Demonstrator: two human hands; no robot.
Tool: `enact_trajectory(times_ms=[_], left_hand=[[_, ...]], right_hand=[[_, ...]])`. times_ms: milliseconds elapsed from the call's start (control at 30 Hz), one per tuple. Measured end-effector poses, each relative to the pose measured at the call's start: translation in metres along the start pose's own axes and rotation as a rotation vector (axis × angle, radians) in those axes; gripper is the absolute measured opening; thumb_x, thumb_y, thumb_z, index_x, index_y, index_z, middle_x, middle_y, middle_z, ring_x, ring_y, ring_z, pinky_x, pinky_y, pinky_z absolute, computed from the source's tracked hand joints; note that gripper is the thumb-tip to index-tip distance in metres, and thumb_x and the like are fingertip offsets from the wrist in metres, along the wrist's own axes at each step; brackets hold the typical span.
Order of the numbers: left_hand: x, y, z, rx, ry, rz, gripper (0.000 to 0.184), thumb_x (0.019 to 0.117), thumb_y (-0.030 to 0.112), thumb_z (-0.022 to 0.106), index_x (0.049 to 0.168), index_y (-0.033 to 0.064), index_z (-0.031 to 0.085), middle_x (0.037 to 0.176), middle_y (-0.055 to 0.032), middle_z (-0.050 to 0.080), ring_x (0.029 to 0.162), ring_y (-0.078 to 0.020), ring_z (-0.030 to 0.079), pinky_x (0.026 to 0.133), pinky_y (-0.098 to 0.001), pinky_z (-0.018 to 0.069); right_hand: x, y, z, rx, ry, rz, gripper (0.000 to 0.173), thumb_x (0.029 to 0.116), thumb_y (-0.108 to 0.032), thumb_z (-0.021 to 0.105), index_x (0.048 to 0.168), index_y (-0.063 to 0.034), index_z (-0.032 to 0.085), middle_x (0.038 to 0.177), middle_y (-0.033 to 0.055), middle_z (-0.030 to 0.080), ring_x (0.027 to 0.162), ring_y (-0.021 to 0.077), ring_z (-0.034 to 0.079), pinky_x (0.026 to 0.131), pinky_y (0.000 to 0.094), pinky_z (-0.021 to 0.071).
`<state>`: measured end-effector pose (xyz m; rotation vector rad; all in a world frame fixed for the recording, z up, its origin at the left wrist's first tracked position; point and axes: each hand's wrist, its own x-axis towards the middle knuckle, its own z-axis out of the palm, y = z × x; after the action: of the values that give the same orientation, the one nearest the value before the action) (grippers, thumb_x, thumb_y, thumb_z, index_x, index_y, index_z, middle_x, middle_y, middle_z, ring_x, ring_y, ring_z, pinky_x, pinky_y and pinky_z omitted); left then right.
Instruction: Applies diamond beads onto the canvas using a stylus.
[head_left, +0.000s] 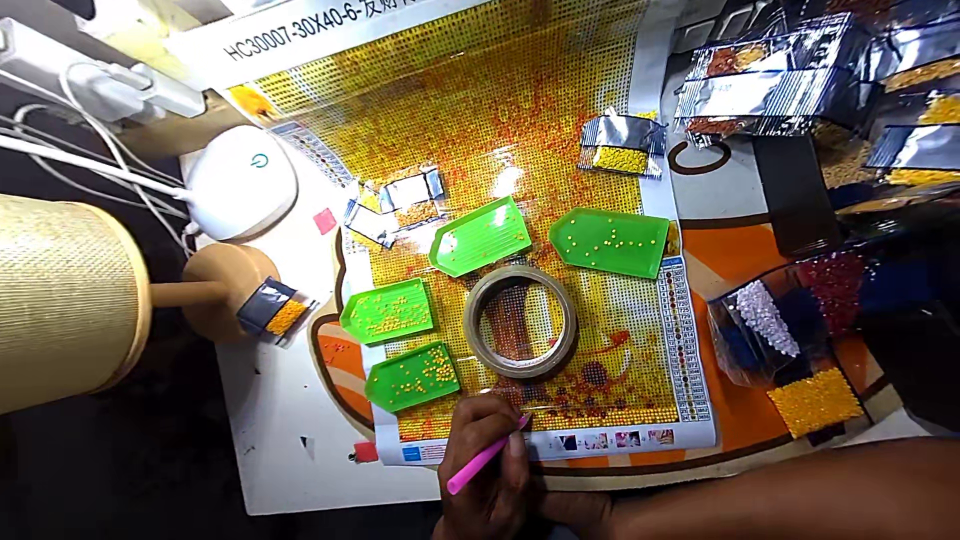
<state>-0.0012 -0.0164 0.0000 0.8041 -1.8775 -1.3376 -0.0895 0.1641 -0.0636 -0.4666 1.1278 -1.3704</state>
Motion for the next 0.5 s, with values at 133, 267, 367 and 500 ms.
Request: enact_trajectory(times_ms=[133,267,367,500], left_hand=[[0.000,0.000,0.000,0.007,-0.003,0.002,0.022,0.0911,0.018,0.066,0.112,0.0118,0.068,0.110,-0.0059,0.066,0.101,-0.0233,0.066,0.087,-0.0390,0.0587],[-0.002,0.000,0.001,0.031,-0.002,0.008,0.022,0.0906,0.019,0.066,0.111,0.0114,0.070,0.113,-0.0058,0.066,0.104,-0.0227,0.065,0.089,-0.0375,0.0578],[-0.003,0.000,0.000,0.038,-0.010,0.012,0.023,0.0902,0.019,0.067,0.112,0.0114,0.070,0.113,-0.0060,0.065,0.104,-0.0224,0.065,0.088,-0.0370,0.0580],[-0.004,0.001,0.001,0.097,-0.021,0.039,0.021,0.0905,0.021,0.067,0.110,0.0133,0.070,0.113,-0.0053,0.065,0.104,-0.0205,0.064,0.089,-0.0349,0.0564]], right_hand=[[0.002,-0.010,0.002,-0.065,-0.002,0.017,0.037,0.0886,-0.008,0.074,0.125,-0.0059,0.067,0.124,0.0046,0.069,0.120,0.0109,0.062,0.105,0.0301,0.0521],[0.030,-0.100,0.034,0.078,-0.015,0.200,0.032,0.0871,-0.001,0.071,0.119,-0.0050,0.069,0.115,-0.0041,0.072,0.114,-0.0024,0.062,0.101,0.0176,0.0501],[0.023,-0.037,0.021,-0.073,-0.038,-0.264,0.033,0.0947,-0.015,0.068,0.126,-0.0057,0.066,0.122,-0.0021,0.070,0.117,0.0016,0.062,0.099,0.0184,0.0518],[0.034,-0.070,0.023,0.038,-0.108,0.016,0.027,0.0920,-0.007,0.070,0.119,-0.0038,0.068,0.114,-0.0003,0.072,0.111,0.0005,0.063,0.101,0.0206,0.0504]])
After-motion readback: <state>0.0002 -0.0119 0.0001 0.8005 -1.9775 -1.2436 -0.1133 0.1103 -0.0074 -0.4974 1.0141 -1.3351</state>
